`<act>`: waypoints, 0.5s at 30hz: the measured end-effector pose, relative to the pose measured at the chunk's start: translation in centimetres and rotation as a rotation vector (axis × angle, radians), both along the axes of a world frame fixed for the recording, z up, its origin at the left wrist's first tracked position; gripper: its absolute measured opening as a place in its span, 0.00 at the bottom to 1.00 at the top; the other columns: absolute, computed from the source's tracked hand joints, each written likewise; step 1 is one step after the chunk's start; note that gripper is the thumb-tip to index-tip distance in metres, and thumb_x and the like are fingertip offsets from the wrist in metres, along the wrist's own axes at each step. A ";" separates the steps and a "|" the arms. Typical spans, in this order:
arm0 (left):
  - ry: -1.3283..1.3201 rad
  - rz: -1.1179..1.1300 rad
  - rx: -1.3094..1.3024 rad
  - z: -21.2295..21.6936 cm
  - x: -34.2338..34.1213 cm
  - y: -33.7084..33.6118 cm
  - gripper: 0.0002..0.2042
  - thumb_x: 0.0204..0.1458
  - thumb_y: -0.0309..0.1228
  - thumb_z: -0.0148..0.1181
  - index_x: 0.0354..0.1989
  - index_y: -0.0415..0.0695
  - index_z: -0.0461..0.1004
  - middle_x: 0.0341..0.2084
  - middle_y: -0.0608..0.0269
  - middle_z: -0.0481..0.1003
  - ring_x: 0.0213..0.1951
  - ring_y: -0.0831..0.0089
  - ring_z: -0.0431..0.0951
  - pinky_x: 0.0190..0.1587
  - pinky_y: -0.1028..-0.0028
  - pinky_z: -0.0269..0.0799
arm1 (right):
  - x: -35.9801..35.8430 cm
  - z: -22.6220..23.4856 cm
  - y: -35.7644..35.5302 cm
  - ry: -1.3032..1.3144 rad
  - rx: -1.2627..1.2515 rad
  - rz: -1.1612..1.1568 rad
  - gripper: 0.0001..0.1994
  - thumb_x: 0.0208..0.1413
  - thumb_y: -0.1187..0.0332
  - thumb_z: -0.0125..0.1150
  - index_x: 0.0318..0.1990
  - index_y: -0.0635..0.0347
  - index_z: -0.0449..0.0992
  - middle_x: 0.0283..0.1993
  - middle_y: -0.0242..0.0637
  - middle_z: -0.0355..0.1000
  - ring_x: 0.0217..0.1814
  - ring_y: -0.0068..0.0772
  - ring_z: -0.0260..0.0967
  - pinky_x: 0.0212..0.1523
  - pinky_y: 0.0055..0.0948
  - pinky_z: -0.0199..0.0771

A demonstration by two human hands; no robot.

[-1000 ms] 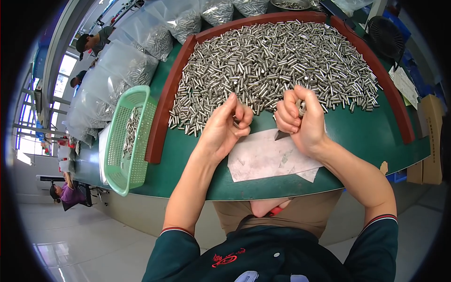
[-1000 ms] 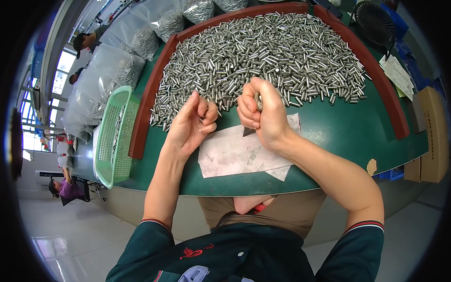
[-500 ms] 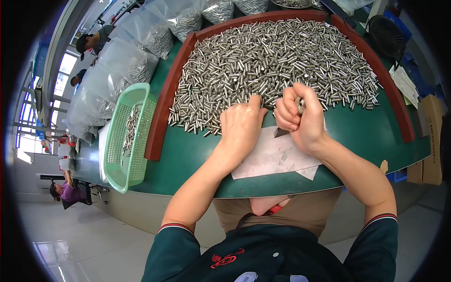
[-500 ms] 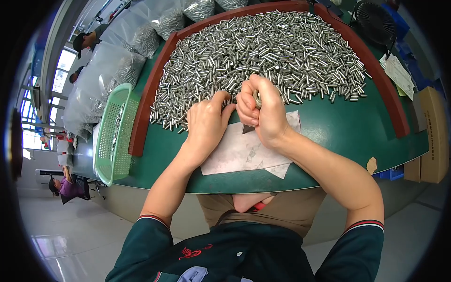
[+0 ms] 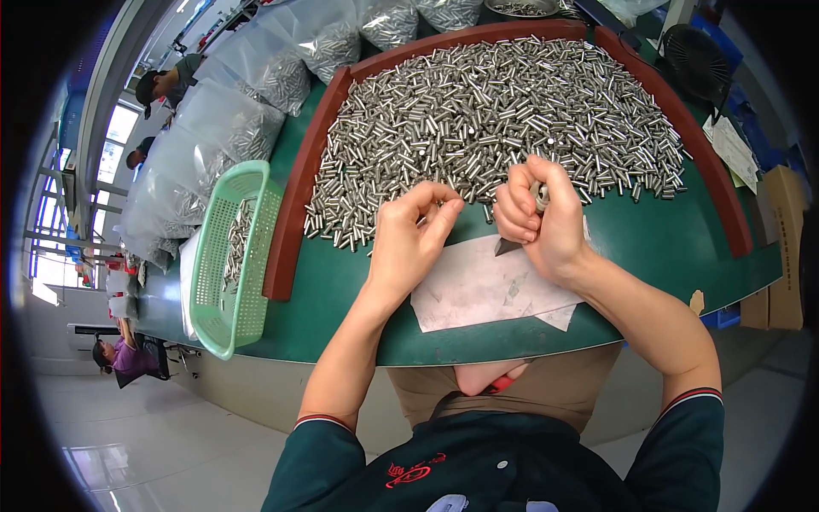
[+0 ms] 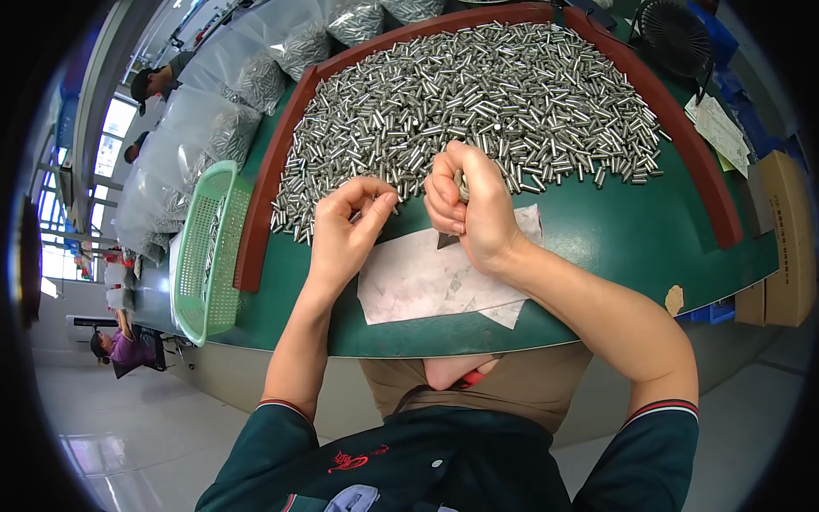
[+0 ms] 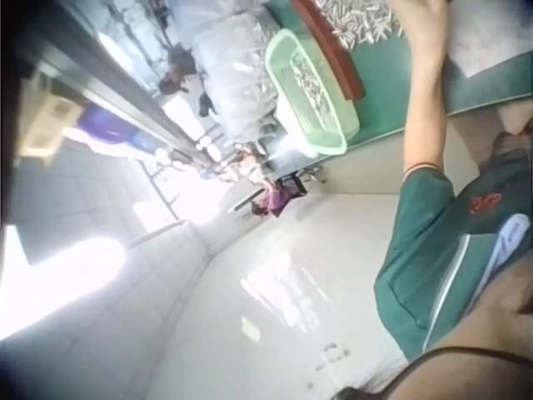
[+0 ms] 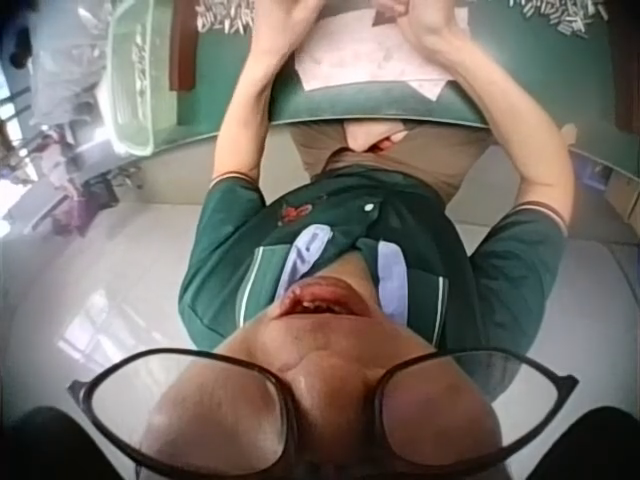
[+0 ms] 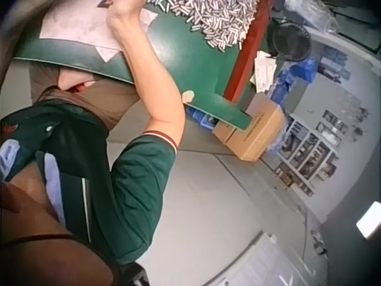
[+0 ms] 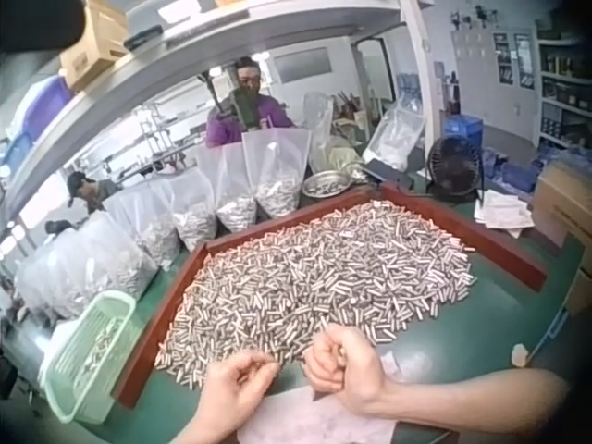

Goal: The worker is inspecting and sorting small cylindrical metal components at a factory workbench using a pointed tool.

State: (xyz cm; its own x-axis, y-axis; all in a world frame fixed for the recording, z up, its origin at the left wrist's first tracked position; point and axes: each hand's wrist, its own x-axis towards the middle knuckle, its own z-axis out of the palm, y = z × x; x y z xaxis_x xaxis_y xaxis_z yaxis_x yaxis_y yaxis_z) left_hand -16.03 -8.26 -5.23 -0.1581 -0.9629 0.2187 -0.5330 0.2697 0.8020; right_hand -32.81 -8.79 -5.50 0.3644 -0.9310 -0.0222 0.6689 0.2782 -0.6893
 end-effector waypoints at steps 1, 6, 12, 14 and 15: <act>0.000 0.001 0.002 0.2 -0.1 0.1 0.03 0.45 0.25 0.56 0.27 0.39 0.73 0.09 0.67 0.64 0.14 0.83 0.61 0.18 0.81 0.56 | 0.0 0.0 0.0 0.000 0.002 0.001 0.20 0.56 0.58 0.32 0.13 0.54 0.51 0.09 0.25 0.44 0.09 0.16 0.37 0.11 0.17 0.38; -0.412 -0.282 -0.244 -0.7 -1.0 0.0 0.07 0.40 0.25 0.58 0.31 0.42 0.74 0.14 0.55 0.70 0.16 0.64 0.71 0.20 0.70 0.65 | 0.1 0.1 0.0 0.013 -0.003 -0.011 0.20 0.56 0.58 0.32 0.13 0.54 0.52 0.08 0.25 0.44 0.09 0.16 0.37 0.12 0.18 0.38; -0.462 -0.245 -0.359 -1.6 -0.7 -0.4 0.05 0.41 0.26 0.58 0.28 0.40 0.72 0.12 0.57 0.69 0.16 0.63 0.70 0.19 0.69 0.64 | 0.1 0.1 0.0 0.012 0.000 0.000 0.20 0.56 0.58 0.32 0.13 0.55 0.52 0.08 0.25 0.44 0.09 0.16 0.37 0.12 0.18 0.38; -0.487 -0.257 -0.411 -1.4 -0.8 -0.3 0.05 0.42 0.25 0.58 0.28 0.40 0.72 0.11 0.58 0.67 0.14 0.67 0.68 0.19 0.71 0.63 | 0.1 0.1 0.0 0.013 -0.002 -0.004 0.20 0.56 0.58 0.32 0.13 0.55 0.52 0.08 0.25 0.44 0.09 0.16 0.37 0.12 0.18 0.38; -0.327 -0.185 -0.303 -0.9 -0.9 0.0 0.04 0.43 0.25 0.57 0.28 0.40 0.72 0.10 0.61 0.66 0.14 0.73 0.66 0.18 0.74 0.61 | 0.1 0.1 0.1 0.011 0.000 -0.007 0.20 0.56 0.58 0.32 0.13 0.55 0.51 0.09 0.25 0.44 0.09 0.17 0.37 0.12 0.18 0.38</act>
